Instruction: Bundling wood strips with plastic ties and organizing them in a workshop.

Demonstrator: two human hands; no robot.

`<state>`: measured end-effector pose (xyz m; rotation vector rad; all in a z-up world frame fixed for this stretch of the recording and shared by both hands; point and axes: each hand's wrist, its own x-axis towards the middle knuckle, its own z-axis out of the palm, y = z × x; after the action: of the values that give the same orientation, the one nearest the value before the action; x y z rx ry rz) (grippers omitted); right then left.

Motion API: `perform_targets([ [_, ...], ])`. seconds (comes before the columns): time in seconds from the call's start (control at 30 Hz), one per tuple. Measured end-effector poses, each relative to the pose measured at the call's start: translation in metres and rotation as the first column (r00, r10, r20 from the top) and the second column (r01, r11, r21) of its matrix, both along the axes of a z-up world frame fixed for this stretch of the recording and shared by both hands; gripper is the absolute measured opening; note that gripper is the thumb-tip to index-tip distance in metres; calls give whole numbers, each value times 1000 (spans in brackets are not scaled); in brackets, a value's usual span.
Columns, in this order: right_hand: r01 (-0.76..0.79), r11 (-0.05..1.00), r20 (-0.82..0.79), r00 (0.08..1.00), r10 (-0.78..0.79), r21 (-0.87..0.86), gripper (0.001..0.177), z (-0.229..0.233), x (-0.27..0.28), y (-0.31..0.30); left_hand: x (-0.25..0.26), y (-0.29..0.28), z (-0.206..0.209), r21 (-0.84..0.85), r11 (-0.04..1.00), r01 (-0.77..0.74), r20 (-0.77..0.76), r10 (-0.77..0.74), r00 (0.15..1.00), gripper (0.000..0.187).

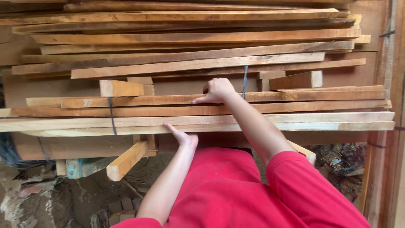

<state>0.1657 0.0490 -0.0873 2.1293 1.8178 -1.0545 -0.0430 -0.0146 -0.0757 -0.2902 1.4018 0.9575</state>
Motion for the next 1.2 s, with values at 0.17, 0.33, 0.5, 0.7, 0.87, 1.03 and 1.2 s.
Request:
perform_targets([
  [0.17, -195, 696, 177, 979, 98, 691, 87, 5, -29, -67, -5, -3, -14, 27, 999, 31, -25, -31, 999, 109],
  [0.33, -296, 862, 197, 952, 233, 411, 133, 23, -42, -116, 21, 8, 44, 15, 999, 46, -85, -45, 995, 114],
  [0.5, -347, 878, 189, 935, 299, 330, 119, 28, -34, -104, 23, 12, 38, 16, 996, 93, -155, -89, 984, 109],
  [0.7, -213, 832, 300, 952, 59, 513, 118, -2, -52, -147, 1, -10, -13, 88, 992, 87, -154, -73, 985, 115],
  [0.87, -169, 750, 246, 969, 9, 640, 117, -29, -44, -166, -9, -11, -1, 101, 992, 76, -190, -56, 980, 114],
  [1.03, -147, 722, 238, 971, -25, 676, 117, -33, -41, -162, -7, -8, -1, 108, 988, 108, -216, -83, 973, 114],
  [1.2, -109, 816, 278, 958, -65, 568, 131, -15, -39, -157, -42, -11, -52, 112, 988, 102, -145, -85, 986, 119],
])
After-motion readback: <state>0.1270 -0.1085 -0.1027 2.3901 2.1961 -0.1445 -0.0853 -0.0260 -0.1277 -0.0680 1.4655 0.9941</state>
